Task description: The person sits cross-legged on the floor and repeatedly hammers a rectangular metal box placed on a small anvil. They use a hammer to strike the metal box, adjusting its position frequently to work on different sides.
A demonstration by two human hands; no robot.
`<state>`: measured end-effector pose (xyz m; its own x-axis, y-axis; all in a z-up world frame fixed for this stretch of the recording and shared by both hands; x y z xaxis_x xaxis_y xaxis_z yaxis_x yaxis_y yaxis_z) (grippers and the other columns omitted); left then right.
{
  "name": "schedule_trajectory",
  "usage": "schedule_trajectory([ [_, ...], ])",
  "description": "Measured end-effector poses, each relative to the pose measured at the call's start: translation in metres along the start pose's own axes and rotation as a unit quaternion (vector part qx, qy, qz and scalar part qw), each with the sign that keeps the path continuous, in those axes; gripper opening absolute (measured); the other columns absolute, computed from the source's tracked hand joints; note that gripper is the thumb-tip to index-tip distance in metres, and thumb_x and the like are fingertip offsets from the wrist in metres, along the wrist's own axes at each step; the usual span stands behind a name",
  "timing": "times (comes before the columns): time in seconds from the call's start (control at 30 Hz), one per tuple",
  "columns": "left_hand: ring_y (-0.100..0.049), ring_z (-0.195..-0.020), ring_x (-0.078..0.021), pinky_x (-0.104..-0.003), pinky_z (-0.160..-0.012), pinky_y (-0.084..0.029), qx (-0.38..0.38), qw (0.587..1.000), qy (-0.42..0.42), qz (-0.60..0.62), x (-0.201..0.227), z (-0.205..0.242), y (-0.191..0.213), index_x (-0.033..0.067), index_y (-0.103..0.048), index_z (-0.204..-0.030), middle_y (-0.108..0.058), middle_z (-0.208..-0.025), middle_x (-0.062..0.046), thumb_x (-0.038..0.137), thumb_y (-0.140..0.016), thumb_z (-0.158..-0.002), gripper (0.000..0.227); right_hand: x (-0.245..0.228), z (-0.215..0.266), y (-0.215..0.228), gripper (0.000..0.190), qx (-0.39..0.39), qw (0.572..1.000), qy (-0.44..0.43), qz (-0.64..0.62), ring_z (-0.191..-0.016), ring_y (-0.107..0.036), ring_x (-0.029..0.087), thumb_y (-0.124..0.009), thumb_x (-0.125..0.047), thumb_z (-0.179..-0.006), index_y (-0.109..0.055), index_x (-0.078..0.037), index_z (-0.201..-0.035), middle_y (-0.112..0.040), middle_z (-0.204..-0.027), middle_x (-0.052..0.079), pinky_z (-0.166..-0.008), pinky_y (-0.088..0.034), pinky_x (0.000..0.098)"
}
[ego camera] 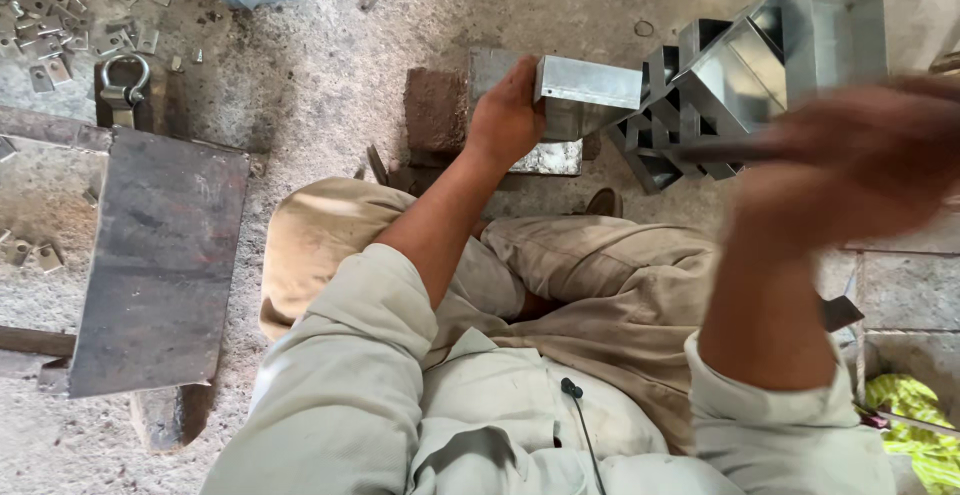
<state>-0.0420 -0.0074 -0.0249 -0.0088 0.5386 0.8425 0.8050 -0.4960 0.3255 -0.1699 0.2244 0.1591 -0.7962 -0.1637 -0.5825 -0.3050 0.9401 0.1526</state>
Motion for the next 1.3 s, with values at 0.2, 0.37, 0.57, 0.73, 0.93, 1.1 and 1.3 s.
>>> schedule_trajectory([
  [0.2,-0.064,-0.101,-0.0467,-0.055,-0.079,-0.054,-0.009,0.999,-0.009,-0.03,-0.005,-0.002,-0.004,0.0114,-0.049,-0.125,-0.066,-0.115,-0.019,0.011,-0.064,-0.092,0.036,-0.059,0.0,-0.092,0.043,-0.348,0.908,0.082,0.216,-0.097,-0.07,0.032,-0.076,-0.006,-0.103,-0.06,0.003,-0.142,-0.068,-0.107,0.02,-0.086,-0.058,0.0414],
  [0.37,-0.063,-0.098,-0.0477,-0.055,-0.075,-0.052,-0.008,1.0,-0.008,-0.01,-0.004,0.002,0.0,0.0125,-0.051,-0.117,-0.067,-0.11,-0.018,0.01,-0.064,-0.09,0.03,-0.078,-0.01,-0.071,0.04,-0.22,0.955,0.107,0.165,-0.099,-0.072,0.03,-0.067,-0.003,-0.112,-0.056,0.0,-0.151,-0.071,-0.114,0.015,-0.084,-0.058,0.038],
  [0.57,-0.065,-0.096,-0.0457,-0.053,-0.076,-0.055,-0.011,1.0,-0.021,-0.018,-0.002,0.0,0.0,0.0095,-0.049,-0.122,-0.066,-0.111,-0.018,0.011,-0.063,-0.089,0.036,-0.058,0.007,-0.101,0.041,-0.348,0.901,0.094,0.241,-0.084,-0.064,0.036,-0.075,-0.006,-0.101,-0.063,0.003,-0.139,-0.064,-0.093,0.016,-0.074,-0.051,0.043],
  [0.73,-0.067,-0.105,-0.0431,-0.05,-0.083,-0.057,0.004,0.999,-0.027,-0.037,-0.011,0.008,-0.008,0.0114,-0.054,-0.121,-0.069,-0.114,-0.014,0.013,-0.064,-0.097,0.026,-0.073,0.009,-0.088,0.04,-0.302,0.933,0.036,0.195,-0.086,-0.065,0.032,-0.074,-0.006,-0.108,-0.061,0.002,-0.144,-0.065,-0.101,0.018,-0.076,-0.052,0.0407],
  [0.93,-0.068,-0.096,-0.0441,-0.05,-0.076,-0.057,0.008,0.998,-0.046,-0.039,-0.004,0.004,-0.001,0.0093,-0.051,-0.127,-0.067,-0.114,-0.018,0.013,-0.063,-0.091,0.038,-0.063,0.002,-0.096,0.04,-0.367,0.899,0.066,0.23,-0.08,-0.063,0.036,-0.077,-0.006,-0.097,-0.067,0.003,-0.135,-0.065,-0.092,0.018,-0.071,-0.05,0.0419],
  [1.1,-0.066,-0.1,-0.0452,-0.053,-0.078,-0.056,-0.024,0.999,-0.011,-0.035,-0.009,0.006,-0.005,0.0124,-0.053,-0.123,-0.068,-0.113,-0.017,0.014,-0.064,-0.096,0.029,-0.047,0.022,-0.09,0.032,-0.348,0.917,-0.011,0.193,-0.082,-0.066,0.034,-0.076,-0.007,-0.102,-0.067,0.001,-0.131,-0.065,-0.094,0.018,-0.074,-0.052,0.0413],
  [1.3,-0.066,-0.102,-0.0445,-0.053,-0.08,-0.055,-0.012,0.999,-0.007,-0.044,-0.002,0.002,0.002,0.0123,-0.055,-0.123,-0.068,-0.112,-0.016,0.012,-0.065,-0.094,0.031,-0.041,0.028,-0.07,0.04,-0.294,0.935,0.008,0.197,-0.088,-0.067,0.032,-0.077,-0.006,-0.1,-0.066,0.003,-0.137,-0.068,-0.102,0.018,-0.079,-0.053,0.0378],
])
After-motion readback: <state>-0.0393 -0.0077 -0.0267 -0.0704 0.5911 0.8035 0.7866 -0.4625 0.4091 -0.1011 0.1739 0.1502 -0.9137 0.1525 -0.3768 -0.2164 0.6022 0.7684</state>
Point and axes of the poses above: each hand's wrist, its own z-axis away from the middle knuckle, its own y-axis out of the back of the hand, x = y × z, the point moved 4 cm from there along -z, towards the middle knuckle
